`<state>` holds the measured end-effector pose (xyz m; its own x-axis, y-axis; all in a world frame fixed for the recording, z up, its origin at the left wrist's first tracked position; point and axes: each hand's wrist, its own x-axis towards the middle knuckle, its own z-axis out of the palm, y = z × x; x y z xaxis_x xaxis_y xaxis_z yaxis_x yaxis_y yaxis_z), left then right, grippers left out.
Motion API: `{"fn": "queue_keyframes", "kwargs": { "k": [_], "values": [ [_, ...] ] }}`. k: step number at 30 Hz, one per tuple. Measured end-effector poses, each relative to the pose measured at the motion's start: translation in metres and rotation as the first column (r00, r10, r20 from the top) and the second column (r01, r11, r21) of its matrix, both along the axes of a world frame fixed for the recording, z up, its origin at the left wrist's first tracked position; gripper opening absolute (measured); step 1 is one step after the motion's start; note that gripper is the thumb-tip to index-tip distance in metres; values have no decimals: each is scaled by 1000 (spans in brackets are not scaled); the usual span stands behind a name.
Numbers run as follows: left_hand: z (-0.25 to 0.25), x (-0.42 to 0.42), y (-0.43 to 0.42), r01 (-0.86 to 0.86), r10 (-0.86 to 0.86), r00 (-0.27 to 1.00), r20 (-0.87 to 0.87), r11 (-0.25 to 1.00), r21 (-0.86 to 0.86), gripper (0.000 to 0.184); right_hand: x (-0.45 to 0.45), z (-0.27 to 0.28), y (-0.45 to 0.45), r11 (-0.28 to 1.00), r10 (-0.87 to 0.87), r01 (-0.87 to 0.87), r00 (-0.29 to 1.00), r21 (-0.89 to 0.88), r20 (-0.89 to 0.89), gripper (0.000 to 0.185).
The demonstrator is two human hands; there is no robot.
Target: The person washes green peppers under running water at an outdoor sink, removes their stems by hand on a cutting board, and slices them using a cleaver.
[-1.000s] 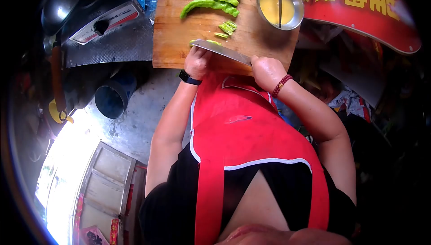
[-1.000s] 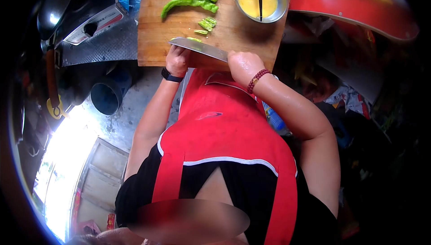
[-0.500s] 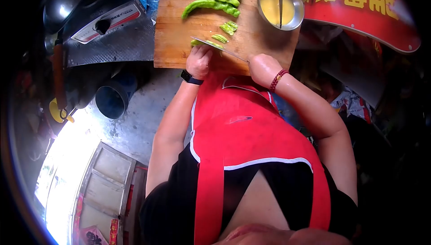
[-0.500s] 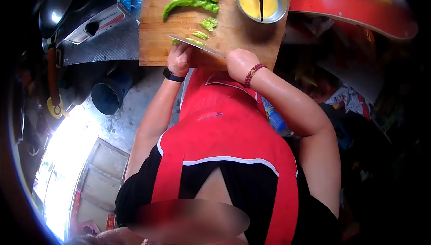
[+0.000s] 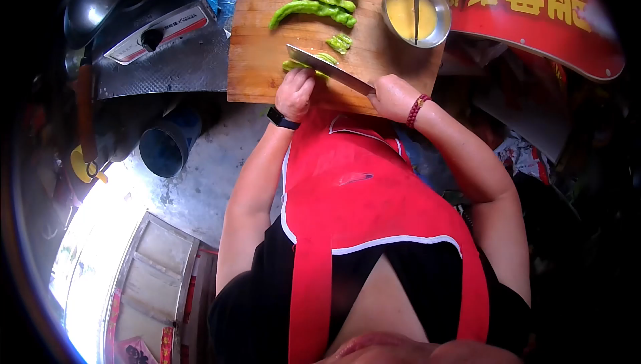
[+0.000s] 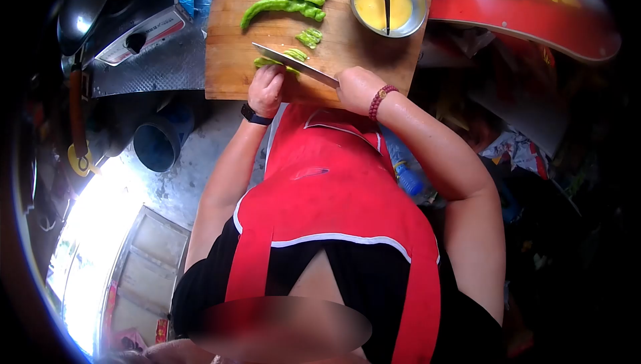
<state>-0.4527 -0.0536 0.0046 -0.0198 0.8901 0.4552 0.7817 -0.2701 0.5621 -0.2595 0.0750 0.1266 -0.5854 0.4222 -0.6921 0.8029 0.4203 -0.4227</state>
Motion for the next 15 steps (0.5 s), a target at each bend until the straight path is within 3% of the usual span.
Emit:
{"fn": "queue_keyframes", "kwargs": {
  "k": [7, 13, 15],
  "values": [
    [-11, 1, -5, -15, 15, 1000, -14, 1000, -13, 17, -19, -17, -17, 999, -33, 34, 997, -6, 74, 22],
    [13, -4, -7, 36, -36, 999, 14, 999, -29, 16, -18, -42, -36, 990, -79, 88, 994, 112, -82, 18],
    [24, -14, -2, -91, 92, 994, -66, 996, 21, 14, -19, -40, -34, 988, -90, 100, 992, 117, -91, 18]
  ]
}}
